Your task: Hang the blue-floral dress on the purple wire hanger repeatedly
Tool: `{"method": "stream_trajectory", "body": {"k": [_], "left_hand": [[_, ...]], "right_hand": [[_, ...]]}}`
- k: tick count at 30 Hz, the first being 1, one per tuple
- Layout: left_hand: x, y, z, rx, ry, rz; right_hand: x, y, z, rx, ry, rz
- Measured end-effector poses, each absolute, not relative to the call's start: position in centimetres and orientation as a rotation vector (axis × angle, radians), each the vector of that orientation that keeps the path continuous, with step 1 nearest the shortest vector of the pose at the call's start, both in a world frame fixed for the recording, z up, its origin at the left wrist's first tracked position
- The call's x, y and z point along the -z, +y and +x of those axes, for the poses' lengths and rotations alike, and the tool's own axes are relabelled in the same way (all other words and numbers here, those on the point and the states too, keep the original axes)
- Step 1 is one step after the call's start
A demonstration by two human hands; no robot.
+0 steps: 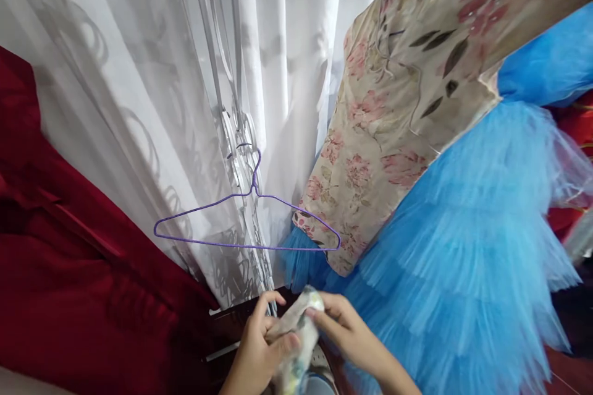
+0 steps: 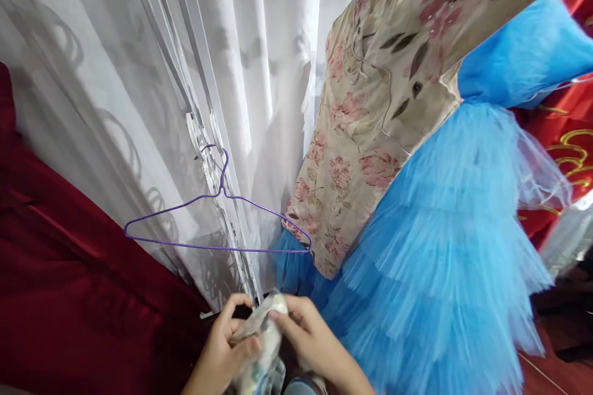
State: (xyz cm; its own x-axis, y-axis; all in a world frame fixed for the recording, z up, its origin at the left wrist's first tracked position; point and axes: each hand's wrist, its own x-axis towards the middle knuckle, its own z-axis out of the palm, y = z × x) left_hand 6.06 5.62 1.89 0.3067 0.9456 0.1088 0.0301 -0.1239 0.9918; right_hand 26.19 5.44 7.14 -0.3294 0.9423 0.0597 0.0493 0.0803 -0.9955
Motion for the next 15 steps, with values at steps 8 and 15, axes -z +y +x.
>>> {"method": "stream_trajectory", "body": {"k": [8, 15], "left_hand": [[-3.0, 6.8, 2.1, -1.155, 1.160, 2.201], [-8.5, 6.9, 1.7, -1.382, 1.199, 2.316]], "right_hand": [[-10.3, 11.8, 36.7, -0.788, -1.270, -1.099], [-16.0, 23.3, 29.9, -1.399, -1.260, -0.807]]}}
